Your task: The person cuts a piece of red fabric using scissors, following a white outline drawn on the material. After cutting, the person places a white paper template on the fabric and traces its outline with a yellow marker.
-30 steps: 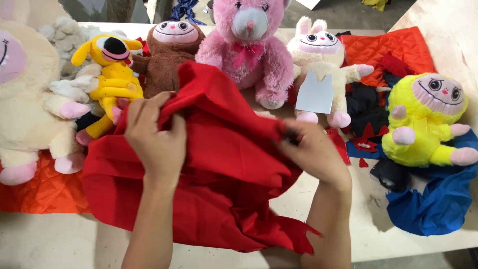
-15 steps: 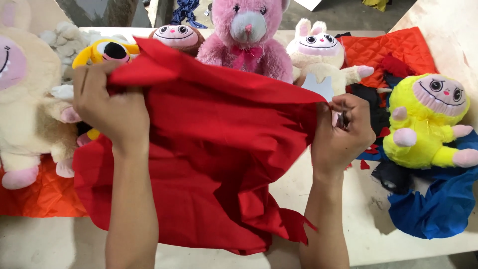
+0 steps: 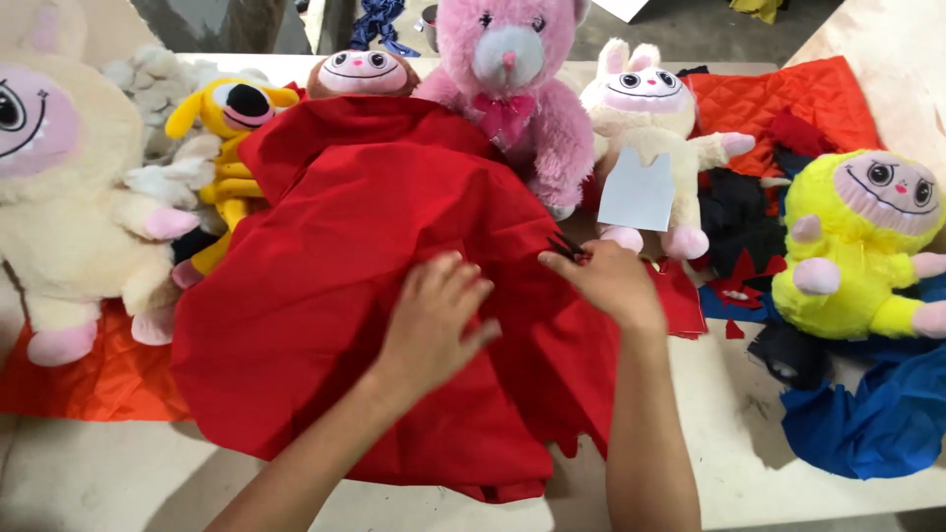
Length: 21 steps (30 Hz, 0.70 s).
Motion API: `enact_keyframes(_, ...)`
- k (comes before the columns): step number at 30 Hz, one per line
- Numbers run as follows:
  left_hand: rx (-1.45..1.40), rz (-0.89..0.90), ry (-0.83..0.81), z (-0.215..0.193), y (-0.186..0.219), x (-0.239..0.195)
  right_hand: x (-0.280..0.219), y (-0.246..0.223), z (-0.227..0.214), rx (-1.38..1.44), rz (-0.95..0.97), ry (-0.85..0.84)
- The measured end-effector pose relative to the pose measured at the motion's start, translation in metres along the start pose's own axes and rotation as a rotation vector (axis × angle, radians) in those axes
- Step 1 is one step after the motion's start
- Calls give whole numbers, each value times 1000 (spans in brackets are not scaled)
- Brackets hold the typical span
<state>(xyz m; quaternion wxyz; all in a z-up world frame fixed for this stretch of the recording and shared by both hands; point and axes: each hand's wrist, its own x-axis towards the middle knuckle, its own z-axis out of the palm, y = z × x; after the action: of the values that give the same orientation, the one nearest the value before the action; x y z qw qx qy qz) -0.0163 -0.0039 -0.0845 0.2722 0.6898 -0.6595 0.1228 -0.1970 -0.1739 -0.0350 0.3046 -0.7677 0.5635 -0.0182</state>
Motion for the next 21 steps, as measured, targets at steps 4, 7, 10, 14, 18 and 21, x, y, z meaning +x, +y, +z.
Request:
enact_keyframes(4,-87,-239,-816,9,-20,-33,-22,-32,19,-261,-115,-54)
enact_keyframes(7,-33,-351,-1177,-19,-34,-34,12,41,50,-75,-387,-209)
enact_keyframes(10,75,-377,-1318,-36,-28,-29,19,75,41,413,-411,-424)
enact_keyframes(14,164,-263,-1123,10,-52,-33,44,80,67,330,-315,-78)
enact_keyframes(18,-3,-298,-638,39,-36,2,60,54,103,65,-228,135)
enact_keyframes(21,-2,-318,-504,78,-28,-8,65,42,123,-105,-226,181)
